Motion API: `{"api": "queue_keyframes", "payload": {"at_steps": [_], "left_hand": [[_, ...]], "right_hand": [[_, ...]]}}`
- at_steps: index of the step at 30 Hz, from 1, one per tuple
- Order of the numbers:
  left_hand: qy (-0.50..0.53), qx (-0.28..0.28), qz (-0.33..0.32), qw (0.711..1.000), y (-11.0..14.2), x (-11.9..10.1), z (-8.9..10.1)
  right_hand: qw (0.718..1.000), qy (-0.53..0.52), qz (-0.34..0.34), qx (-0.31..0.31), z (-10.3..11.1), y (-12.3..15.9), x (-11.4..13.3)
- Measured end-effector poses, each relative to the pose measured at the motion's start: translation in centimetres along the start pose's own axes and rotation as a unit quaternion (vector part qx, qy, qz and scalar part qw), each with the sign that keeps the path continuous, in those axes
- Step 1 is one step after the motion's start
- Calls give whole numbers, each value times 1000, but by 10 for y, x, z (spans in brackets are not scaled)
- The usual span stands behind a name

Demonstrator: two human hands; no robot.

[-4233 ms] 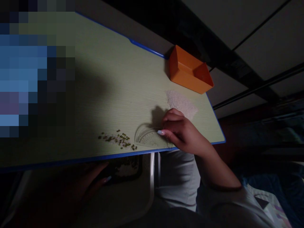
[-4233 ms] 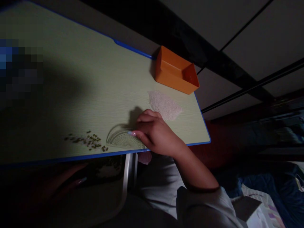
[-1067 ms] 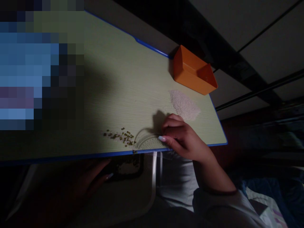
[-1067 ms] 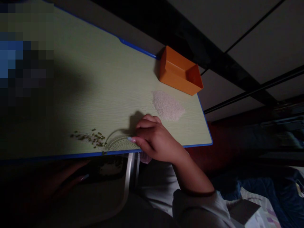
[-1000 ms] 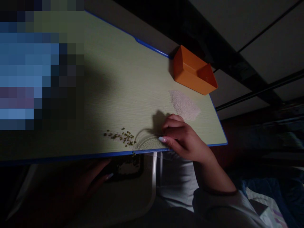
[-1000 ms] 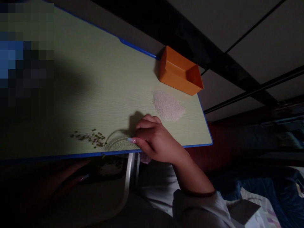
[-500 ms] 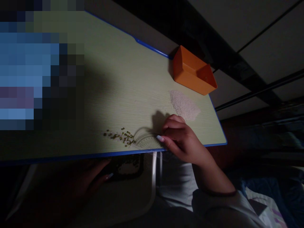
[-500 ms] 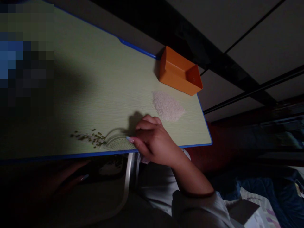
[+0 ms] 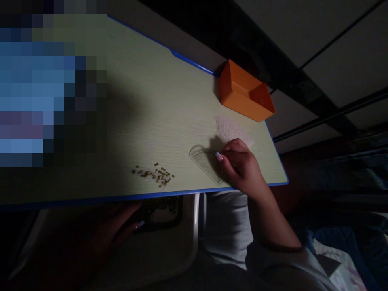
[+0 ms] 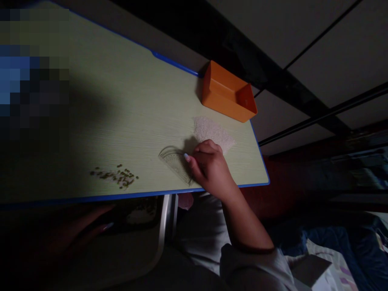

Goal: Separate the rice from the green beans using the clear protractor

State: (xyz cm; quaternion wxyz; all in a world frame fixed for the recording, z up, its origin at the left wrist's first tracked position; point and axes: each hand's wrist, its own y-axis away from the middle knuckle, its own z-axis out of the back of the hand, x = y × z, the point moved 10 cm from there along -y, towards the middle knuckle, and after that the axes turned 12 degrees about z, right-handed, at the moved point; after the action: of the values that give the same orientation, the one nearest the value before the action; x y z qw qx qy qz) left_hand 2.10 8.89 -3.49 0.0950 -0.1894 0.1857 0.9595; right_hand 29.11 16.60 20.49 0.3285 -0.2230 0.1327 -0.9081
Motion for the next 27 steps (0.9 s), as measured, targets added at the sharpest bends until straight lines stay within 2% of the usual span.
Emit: {"api": "queue_keyframes", "payload": {"at_steps": [3, 6, 10, 14, 19, 24, 27], "left_hand": [[-12, 5, -6, 1000, -1, -2, -2], [-12, 9, -14, 1000, -1, -4, -2], [3, 11, -23, 1000, 2, -4, 0], [8, 18, 6, 1000, 2, 2, 0], [-1, 44, 13, 999, 3, 1, -4], [-8, 23, 6, 1000, 3, 2, -6], [11, 31, 8, 999, 3, 5, -9]], "right_hand": [[1000, 7, -17, -17, 7, 2, -8], [999, -28, -18, -17, 8, 1, -6], [997, -74, 11, 22, -4, -4, 9], [993, -100, 43, 43, -15, -13, 20], [987, -122, 71, 76, -23, -22, 28], [980, -147, 84, 103, -26, -21, 32], [978, -159, 85, 106, -27, -18, 33]]}}
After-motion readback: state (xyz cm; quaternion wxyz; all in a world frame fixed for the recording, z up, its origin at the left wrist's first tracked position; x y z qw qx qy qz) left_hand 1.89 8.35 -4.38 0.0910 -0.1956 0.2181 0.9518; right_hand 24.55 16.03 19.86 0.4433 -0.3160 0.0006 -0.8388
